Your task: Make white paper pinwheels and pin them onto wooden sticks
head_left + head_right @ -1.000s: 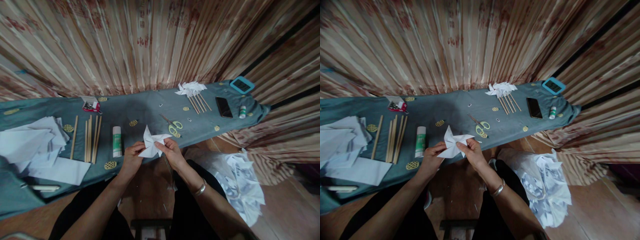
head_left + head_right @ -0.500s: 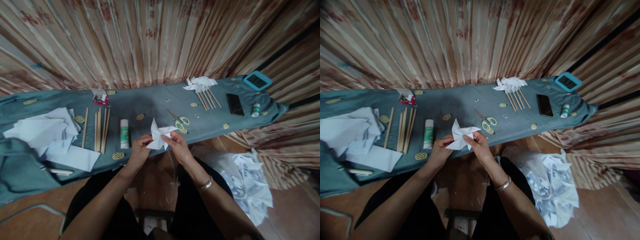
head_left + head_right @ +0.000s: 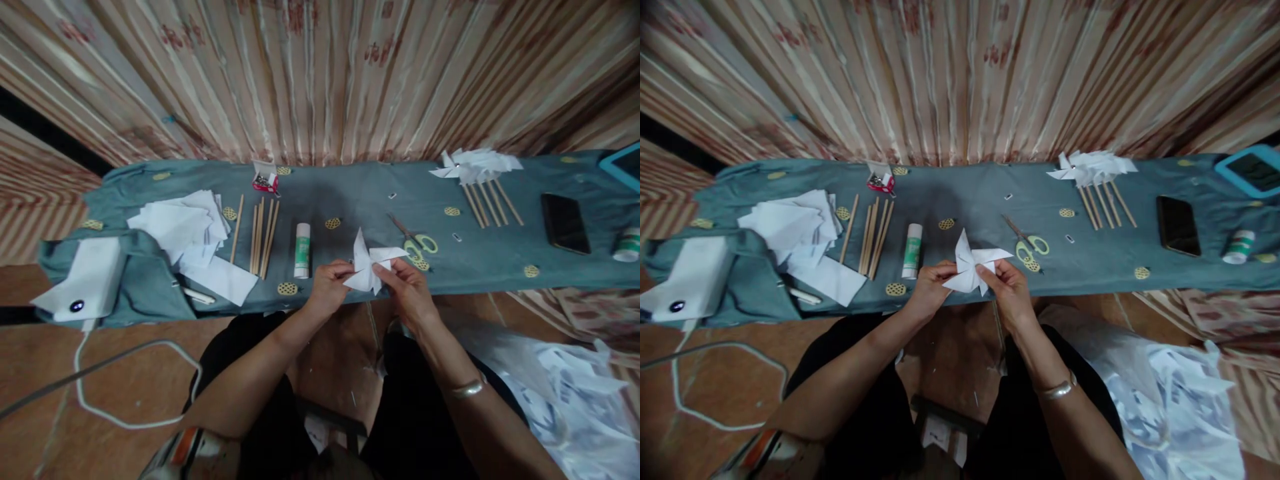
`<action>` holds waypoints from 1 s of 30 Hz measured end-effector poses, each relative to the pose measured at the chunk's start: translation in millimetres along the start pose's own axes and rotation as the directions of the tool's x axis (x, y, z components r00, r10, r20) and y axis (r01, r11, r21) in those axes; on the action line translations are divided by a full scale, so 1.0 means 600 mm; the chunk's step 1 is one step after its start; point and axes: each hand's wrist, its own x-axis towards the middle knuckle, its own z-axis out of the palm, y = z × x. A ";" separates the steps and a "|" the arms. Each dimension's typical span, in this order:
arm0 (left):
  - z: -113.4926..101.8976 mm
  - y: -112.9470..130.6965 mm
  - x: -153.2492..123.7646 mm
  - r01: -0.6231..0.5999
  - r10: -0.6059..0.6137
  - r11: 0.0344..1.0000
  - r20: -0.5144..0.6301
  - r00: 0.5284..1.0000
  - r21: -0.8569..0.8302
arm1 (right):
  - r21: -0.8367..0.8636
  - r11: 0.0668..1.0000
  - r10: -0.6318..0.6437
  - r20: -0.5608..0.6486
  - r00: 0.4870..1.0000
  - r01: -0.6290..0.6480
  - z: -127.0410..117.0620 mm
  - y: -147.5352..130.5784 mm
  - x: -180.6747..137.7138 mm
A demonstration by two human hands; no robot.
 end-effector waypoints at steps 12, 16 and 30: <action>-0.013 -0.008 -0.007 -0.006 0.005 0.999 -0.009 1.000 -0.047 | -0.001 1.000 0.028 0.006 1.000 -0.028 0.016 -0.001 0.001; -0.020 -0.010 -0.009 0.007 -0.007 1.000 -0.004 1.000 -0.024 | 0.000 1.000 0.024 -0.004 1.000 -0.024 0.021 0.001 0.003; -0.025 0.008 -0.007 -0.006 0.006 1.000 -0.011 1.000 0.028 | 0.041 0.997 0.066 0.037 0.997 -0.068 0.025 0.006 0.008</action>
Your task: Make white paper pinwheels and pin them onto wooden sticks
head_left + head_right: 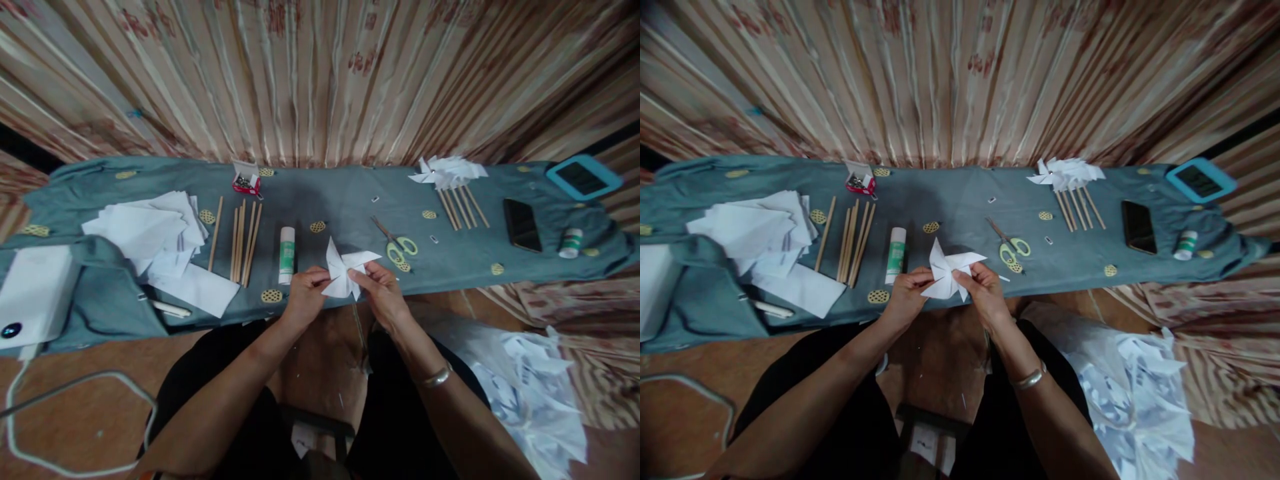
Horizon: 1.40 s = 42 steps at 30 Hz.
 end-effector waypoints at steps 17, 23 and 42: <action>-0.005 -0.006 -0.002 -0.038 0.038 0.999 0.008 0.999 0.024 | -0.008 1.000 -0.003 0.004 1.000 0.003 -0.001 0.007 0.000; -0.008 -0.004 -0.003 -0.062 0.062 0.997 0.015 0.998 0.052 | 0.000 1.000 -0.003 0.009 1.000 0.003 -0.002 0.005 0.000; -0.021 0.013 -0.006 -0.155 0.142 0.973 0.086 0.986 0.169 | -0.010 1.000 -0.012 0.105 0.994 0.014 -0.005 -0.003 -0.005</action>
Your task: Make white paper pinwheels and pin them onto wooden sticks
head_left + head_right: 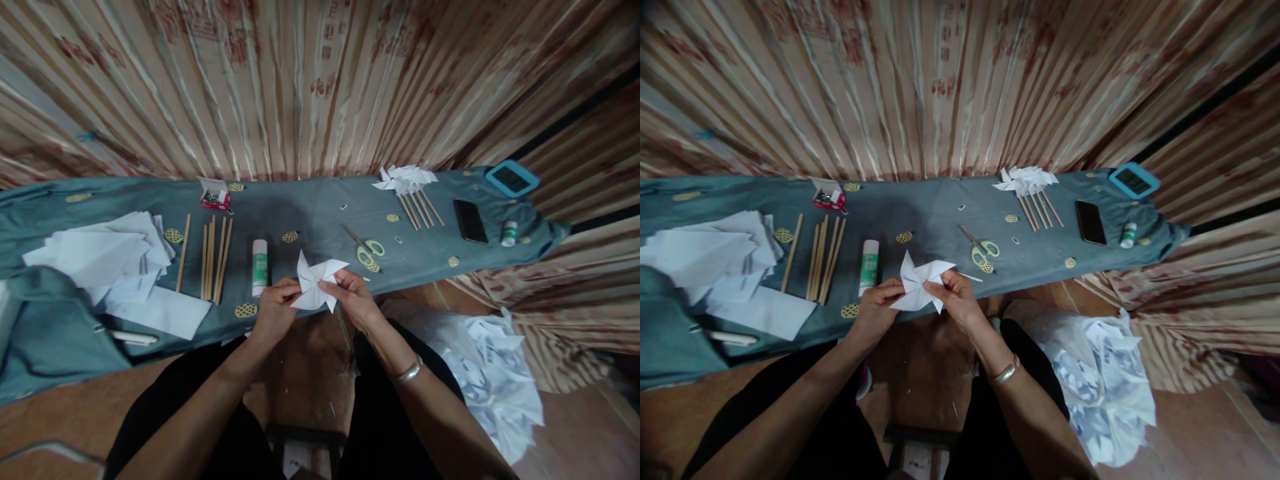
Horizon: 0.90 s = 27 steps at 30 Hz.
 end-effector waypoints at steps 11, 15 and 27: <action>0.009 0.004 0.005 0.044 -0.046 0.998 -0.024 0.999 -0.047 | 0.033 0.999 -0.012 -0.001 1.000 0.012 -0.003 -0.002 0.002; 0.008 0.006 0.005 0.053 -0.053 0.998 -0.012 0.999 -0.024 | 0.016 1.000 -0.009 -0.015 1.000 0.009 -0.004 -0.001 0.000; 0.004 -0.001 -0.004 0.000 0.000 1.000 0.022 1.000 0.020 | -0.017 1.000 -0.002 -0.004 1.000 0.002 -0.003 0.001 -0.012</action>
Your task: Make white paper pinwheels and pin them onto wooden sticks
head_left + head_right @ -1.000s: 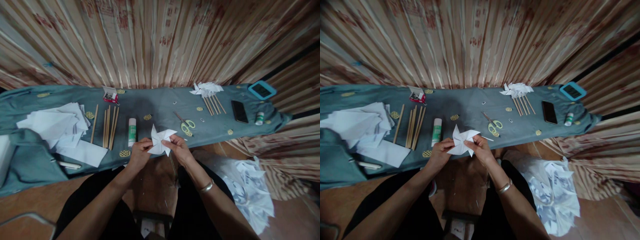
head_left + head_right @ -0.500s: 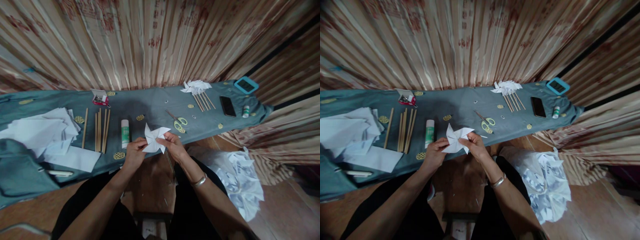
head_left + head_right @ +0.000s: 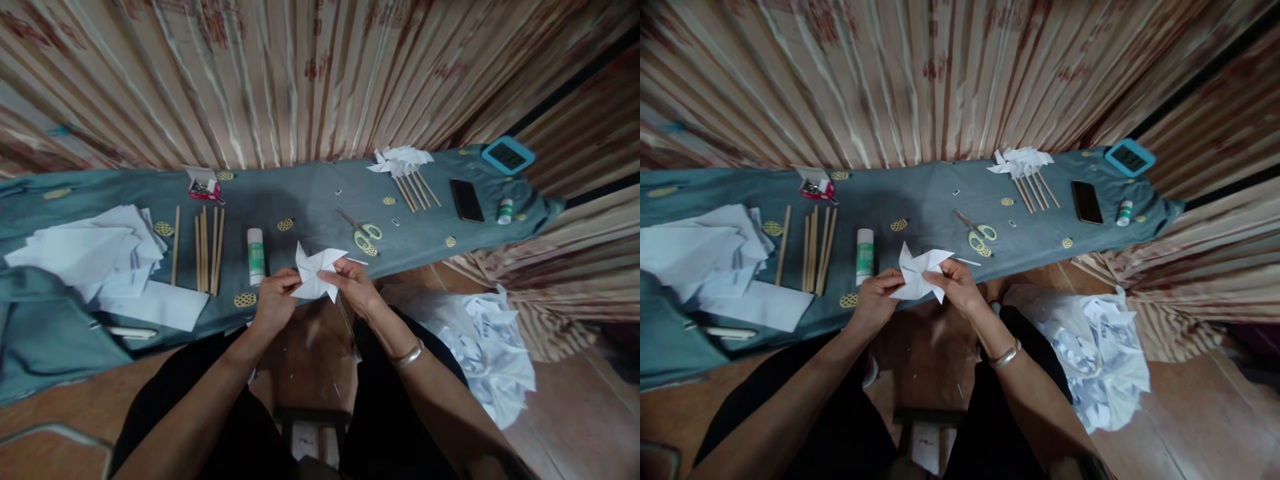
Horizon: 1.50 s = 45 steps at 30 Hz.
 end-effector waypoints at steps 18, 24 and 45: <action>-0.004 -0.005 0.003 -0.007 0.007 0.999 -0.010 1.000 0.045 | -0.070 0.997 0.013 -0.055 0.998 -0.016 0.007 -0.008 0.001; 0.000 -0.003 0.003 -0.014 0.015 0.999 -0.020 1.000 0.036 | -0.081 0.997 -0.002 -0.071 0.998 -0.004 0.008 -0.009 0.003; 0.012 0.005 0.006 -0.013 0.013 1.000 -0.034 0.999 -0.001 | -0.074 0.997 -0.022 -0.057 0.998 0.018 0.001 -0.010 0.007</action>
